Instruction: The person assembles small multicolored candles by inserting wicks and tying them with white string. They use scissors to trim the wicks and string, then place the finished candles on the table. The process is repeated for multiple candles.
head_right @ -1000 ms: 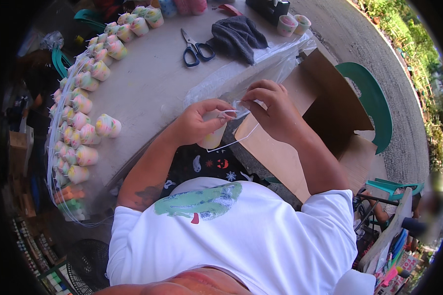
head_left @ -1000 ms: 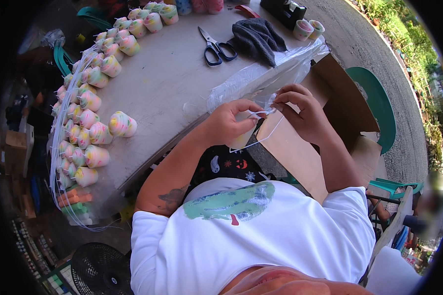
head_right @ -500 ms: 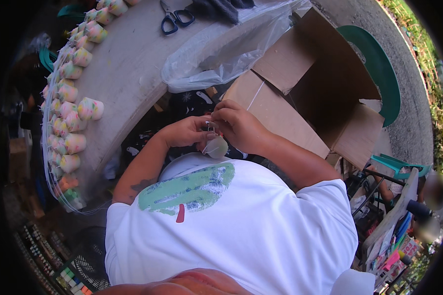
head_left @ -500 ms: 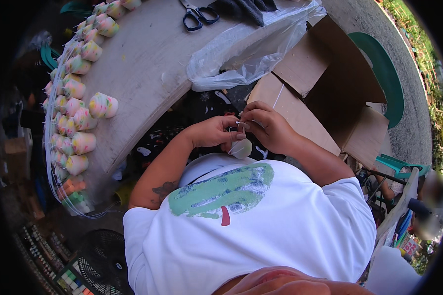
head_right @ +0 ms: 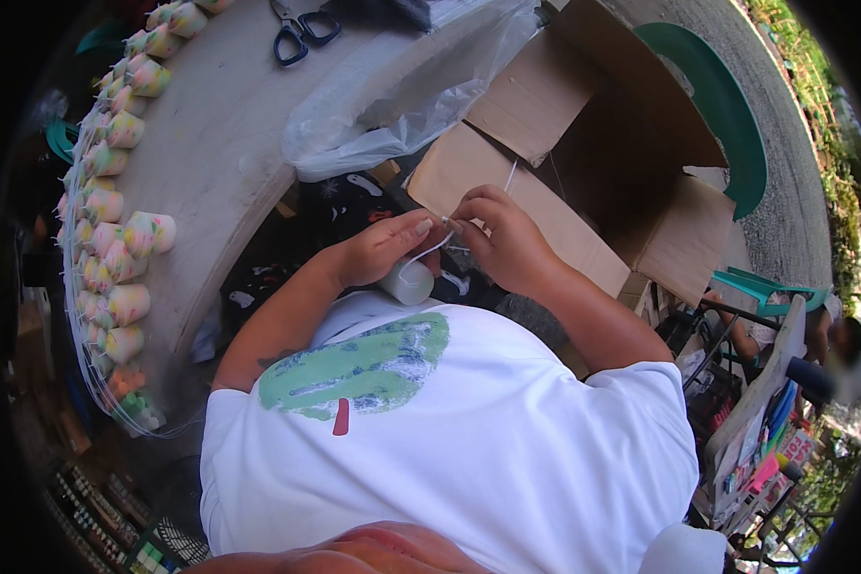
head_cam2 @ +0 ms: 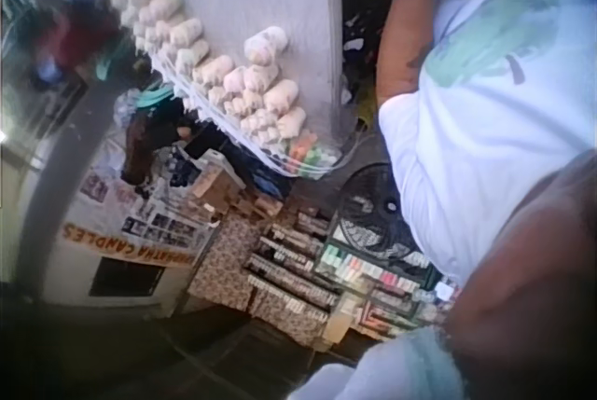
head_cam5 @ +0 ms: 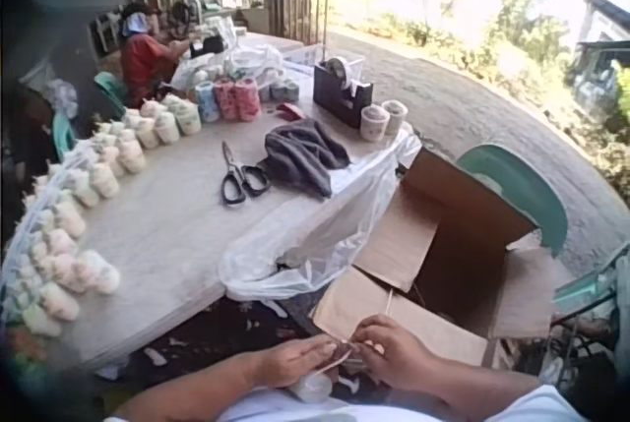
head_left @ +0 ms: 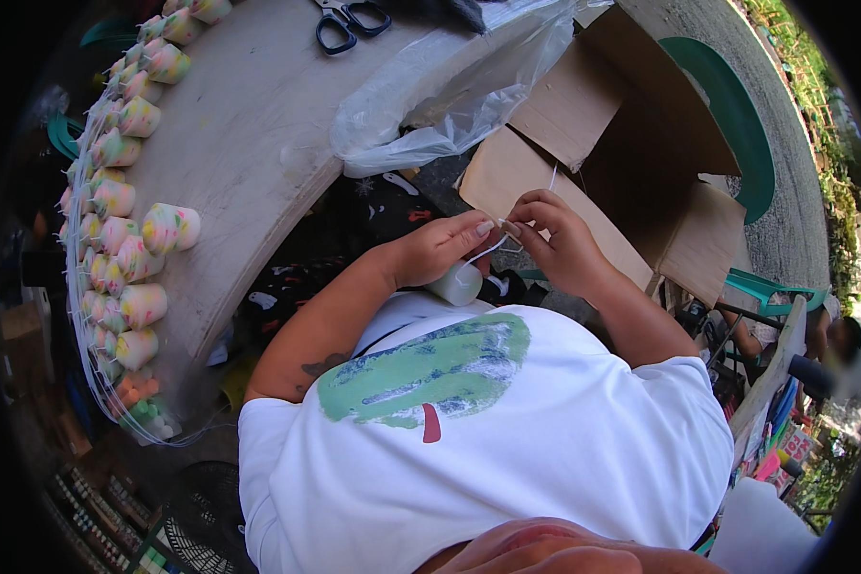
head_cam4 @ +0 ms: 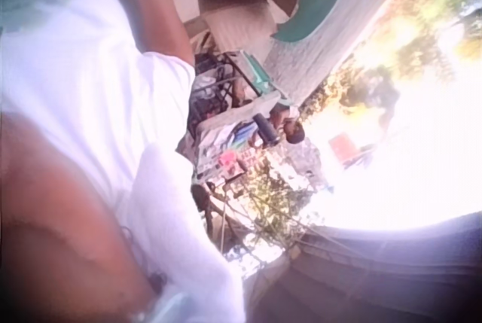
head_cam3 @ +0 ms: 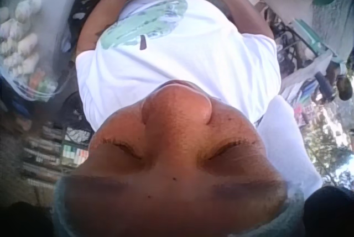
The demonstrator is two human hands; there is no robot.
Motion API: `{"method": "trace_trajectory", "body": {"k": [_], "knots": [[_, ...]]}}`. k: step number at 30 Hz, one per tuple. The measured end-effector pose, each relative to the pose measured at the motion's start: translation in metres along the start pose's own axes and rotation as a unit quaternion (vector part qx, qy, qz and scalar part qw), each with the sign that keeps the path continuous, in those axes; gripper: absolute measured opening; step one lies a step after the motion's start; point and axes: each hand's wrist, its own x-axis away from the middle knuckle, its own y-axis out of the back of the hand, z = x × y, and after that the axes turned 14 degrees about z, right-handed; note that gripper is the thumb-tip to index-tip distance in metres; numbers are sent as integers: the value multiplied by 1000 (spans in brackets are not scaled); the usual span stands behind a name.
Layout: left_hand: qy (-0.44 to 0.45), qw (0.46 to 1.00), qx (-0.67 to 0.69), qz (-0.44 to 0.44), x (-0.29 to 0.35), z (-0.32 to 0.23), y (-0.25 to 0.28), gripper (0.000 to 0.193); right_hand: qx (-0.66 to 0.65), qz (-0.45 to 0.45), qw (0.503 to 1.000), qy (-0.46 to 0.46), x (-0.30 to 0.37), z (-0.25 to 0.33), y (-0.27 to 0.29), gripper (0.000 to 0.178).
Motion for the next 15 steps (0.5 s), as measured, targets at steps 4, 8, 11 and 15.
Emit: {"method": "trace_trajectory", "body": {"k": [4, 8, 11, 15], "knots": [[79, 961, -264, 39, 5, -14, -3, 58, -21, -8, 1000, -10, -1, 0, 8, 9], [67, 970, -232, 8, 20, 0, 9, 83, -22, 18, 999, 14, -3, 13, -2, 10], [58, 995, -87, 5, 35, 11, 27, 98, 13, 26, 998, 60, -12, 11, -19, 10], [4, 993, 5, -116, 30, 2, 18, 49, 79, 2, 992, 101, -24, 7, -29, 9]]}}
